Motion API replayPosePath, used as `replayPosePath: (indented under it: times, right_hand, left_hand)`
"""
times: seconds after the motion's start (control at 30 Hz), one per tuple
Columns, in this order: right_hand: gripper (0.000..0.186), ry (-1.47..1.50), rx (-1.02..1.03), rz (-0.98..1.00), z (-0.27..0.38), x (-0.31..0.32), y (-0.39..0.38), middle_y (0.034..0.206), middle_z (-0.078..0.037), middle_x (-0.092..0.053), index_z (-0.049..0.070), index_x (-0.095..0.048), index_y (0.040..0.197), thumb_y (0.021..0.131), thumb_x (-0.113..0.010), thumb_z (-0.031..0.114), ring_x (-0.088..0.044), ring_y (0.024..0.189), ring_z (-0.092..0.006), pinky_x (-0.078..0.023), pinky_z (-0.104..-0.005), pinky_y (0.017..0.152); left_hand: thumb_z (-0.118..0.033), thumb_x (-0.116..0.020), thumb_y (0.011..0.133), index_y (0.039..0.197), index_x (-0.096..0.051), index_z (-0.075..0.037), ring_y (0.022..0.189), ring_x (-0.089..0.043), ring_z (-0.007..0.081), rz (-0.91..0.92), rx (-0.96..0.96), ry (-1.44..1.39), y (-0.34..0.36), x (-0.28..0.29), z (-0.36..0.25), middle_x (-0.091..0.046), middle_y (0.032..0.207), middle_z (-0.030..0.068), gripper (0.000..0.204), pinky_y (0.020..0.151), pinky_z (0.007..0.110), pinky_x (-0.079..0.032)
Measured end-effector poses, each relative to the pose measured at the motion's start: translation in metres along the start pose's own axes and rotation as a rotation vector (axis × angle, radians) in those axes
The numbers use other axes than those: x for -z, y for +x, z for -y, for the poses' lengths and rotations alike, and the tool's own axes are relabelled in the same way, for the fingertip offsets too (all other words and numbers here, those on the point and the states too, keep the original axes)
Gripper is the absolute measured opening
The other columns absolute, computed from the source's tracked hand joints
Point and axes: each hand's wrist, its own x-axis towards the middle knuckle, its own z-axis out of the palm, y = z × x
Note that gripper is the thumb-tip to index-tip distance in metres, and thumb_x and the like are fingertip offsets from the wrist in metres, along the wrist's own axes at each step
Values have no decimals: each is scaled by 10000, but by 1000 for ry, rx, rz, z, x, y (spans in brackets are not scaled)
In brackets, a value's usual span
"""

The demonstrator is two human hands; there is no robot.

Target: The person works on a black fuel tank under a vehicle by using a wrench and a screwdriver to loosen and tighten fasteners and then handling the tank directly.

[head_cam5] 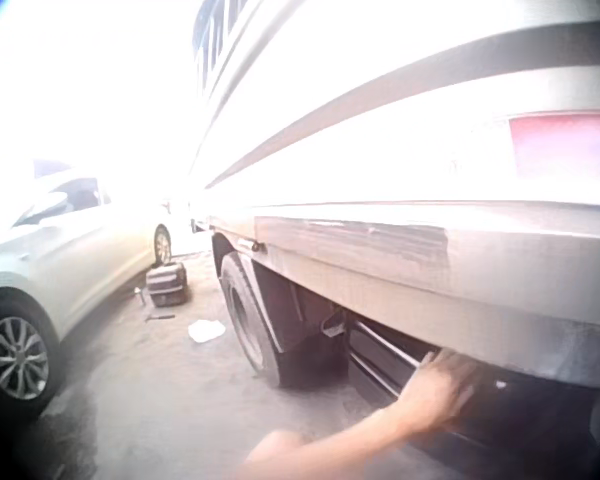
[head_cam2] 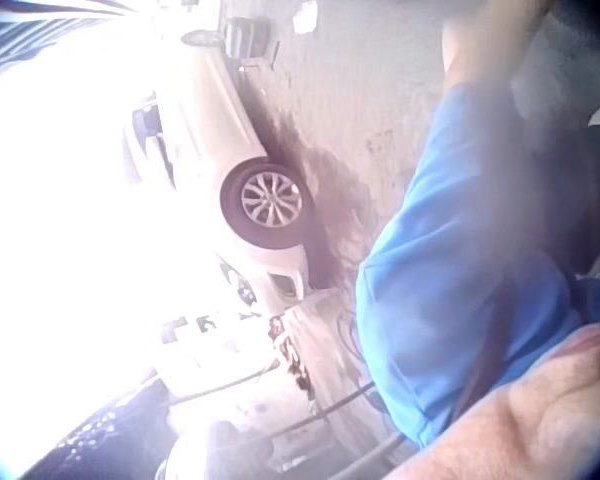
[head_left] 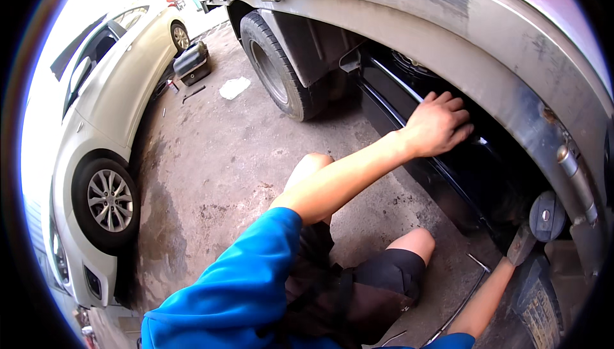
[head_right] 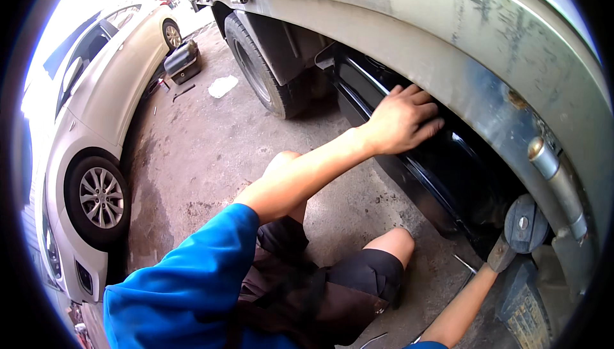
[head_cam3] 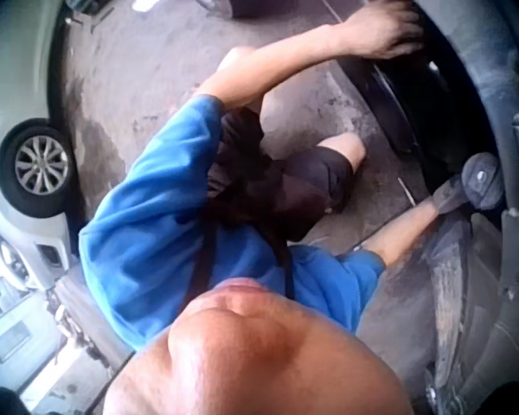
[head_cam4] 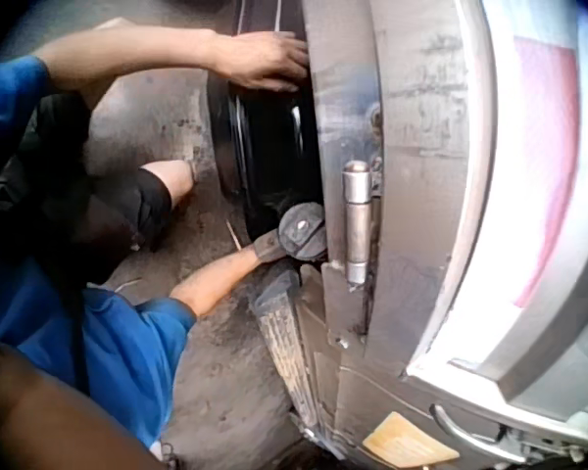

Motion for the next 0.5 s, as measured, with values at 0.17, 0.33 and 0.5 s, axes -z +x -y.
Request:
replayPosePath:
  times: [0.17, 0.33, 0.5]
  right_hand:
    - [481, -529, 102, 48, -70, 29, -23, 1469, -78, -456, 89, -414, 1454, 1044, -328, 326, -427, 1352, -207, -334, -320, 1127]
    - [452, -432, -48, 10, -57, 16, -35, 1405, -104, -516, 64, -471, 1412, 1035, -389, 299, -488, 1287, -221, -385, -341, 1087]
    - [439, 226, -688, -281, 10, 11, -40, 1345, -130, -569, 28, -513, 1378, 1024, -451, 280, -538, 1228, -242, -426, -370, 1054]
  left_hand:
    - [-332, -656, 853, 909, -647, -55, 926, -561, 308, -78, -52, -182, 15, -22, 3, -600, 930, 110, 282, 779, 427, -426]
    - [-588, -648, 792, 1301, -488, 57, 1104, -527, 387, 102, -33, -153, -3, -35, -18, -551, 1176, 234, 837, 947, 450, -405]
    - [-600, -703, 702, 1181, -503, 62, 1079, -533, 380, 86, -96, -155, -10, -26, -13, -550, 1106, 205, 842, 1001, 446, -394]
